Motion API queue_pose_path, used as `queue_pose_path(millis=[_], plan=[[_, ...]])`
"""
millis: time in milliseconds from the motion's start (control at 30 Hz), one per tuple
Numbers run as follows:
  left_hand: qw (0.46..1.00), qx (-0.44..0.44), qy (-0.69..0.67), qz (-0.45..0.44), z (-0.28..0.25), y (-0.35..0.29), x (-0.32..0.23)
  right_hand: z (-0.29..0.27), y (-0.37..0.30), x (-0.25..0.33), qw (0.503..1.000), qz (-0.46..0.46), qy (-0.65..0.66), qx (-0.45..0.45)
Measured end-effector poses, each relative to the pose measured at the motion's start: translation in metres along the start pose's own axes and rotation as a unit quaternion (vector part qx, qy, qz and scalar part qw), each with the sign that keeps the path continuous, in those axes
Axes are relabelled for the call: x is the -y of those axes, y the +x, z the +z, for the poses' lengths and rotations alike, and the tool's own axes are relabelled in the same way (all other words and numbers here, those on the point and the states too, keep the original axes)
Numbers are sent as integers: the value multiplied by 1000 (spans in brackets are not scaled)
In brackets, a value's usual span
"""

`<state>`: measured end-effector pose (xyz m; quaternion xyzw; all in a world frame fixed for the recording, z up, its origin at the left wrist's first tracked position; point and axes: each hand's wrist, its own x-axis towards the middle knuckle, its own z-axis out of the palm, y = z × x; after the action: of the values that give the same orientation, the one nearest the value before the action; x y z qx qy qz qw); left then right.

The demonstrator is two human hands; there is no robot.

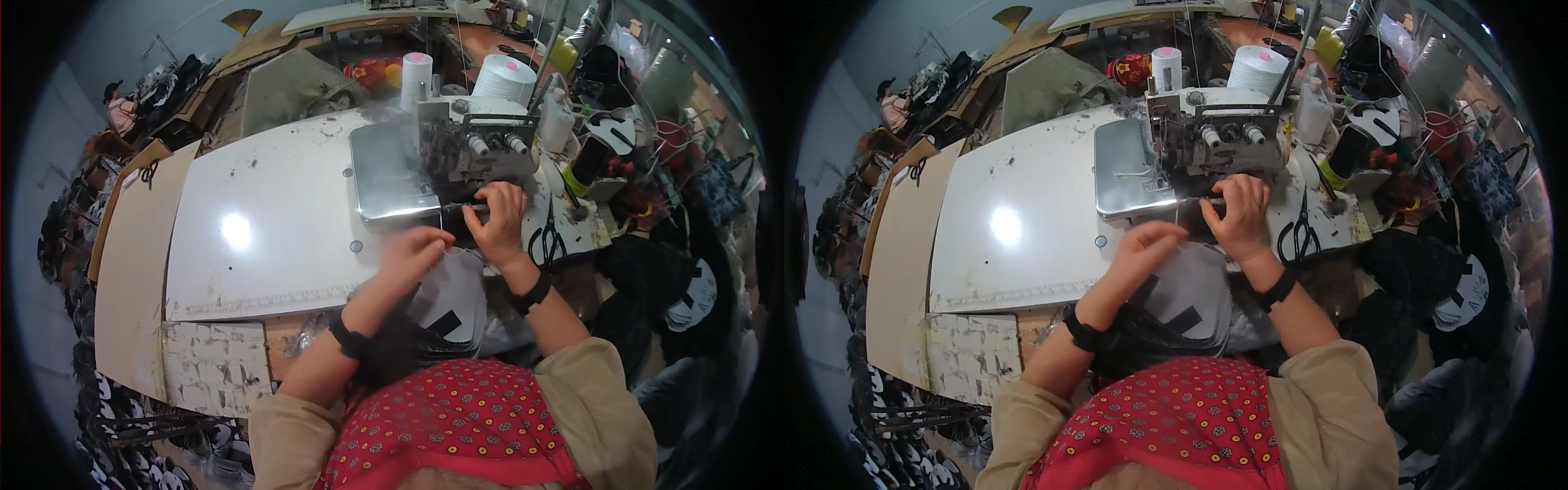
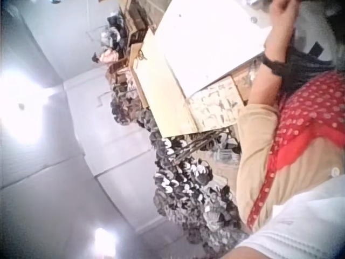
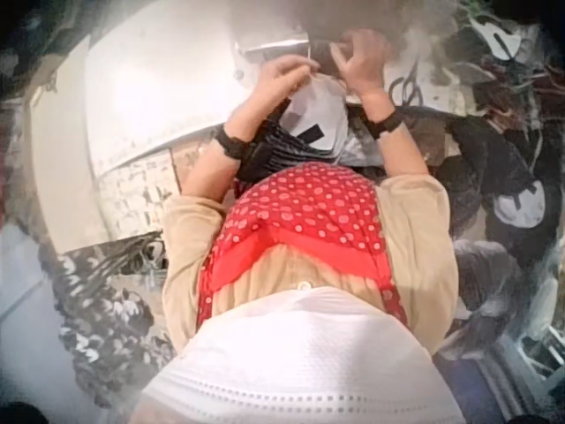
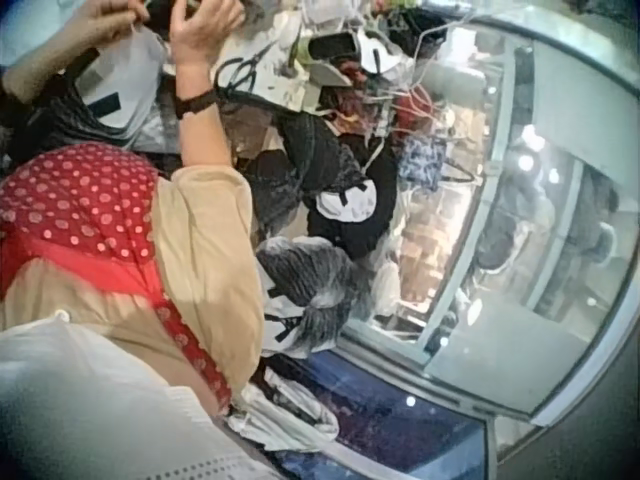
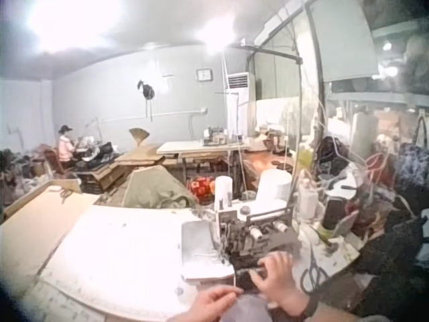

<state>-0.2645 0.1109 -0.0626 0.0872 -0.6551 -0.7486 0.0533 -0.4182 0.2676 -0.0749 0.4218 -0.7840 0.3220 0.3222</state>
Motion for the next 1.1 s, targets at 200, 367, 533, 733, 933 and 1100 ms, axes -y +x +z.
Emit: queue_pose_path(millis=[200,367,533,733,933,1100], plan=[[959,31,246,135,11,-5,8,30,8,-9,990,15,-60,-125],[978,-25,186,90,9,-12,-3,27,-5,-5,988,-33,-62,-137],[967,-103,161,167,8,-7,7,48,11,-16,982,-18,-106,-158],[857,-264,298,327,-47,21,-28,-41,19,11,994,69,74,32],[753,-145,591,251,-90,87,-56,-34,-6,82,922,-102,258,270],[774,-144,585,195,-91,93,-49,-8,-17,76,947,-82,116,288]])
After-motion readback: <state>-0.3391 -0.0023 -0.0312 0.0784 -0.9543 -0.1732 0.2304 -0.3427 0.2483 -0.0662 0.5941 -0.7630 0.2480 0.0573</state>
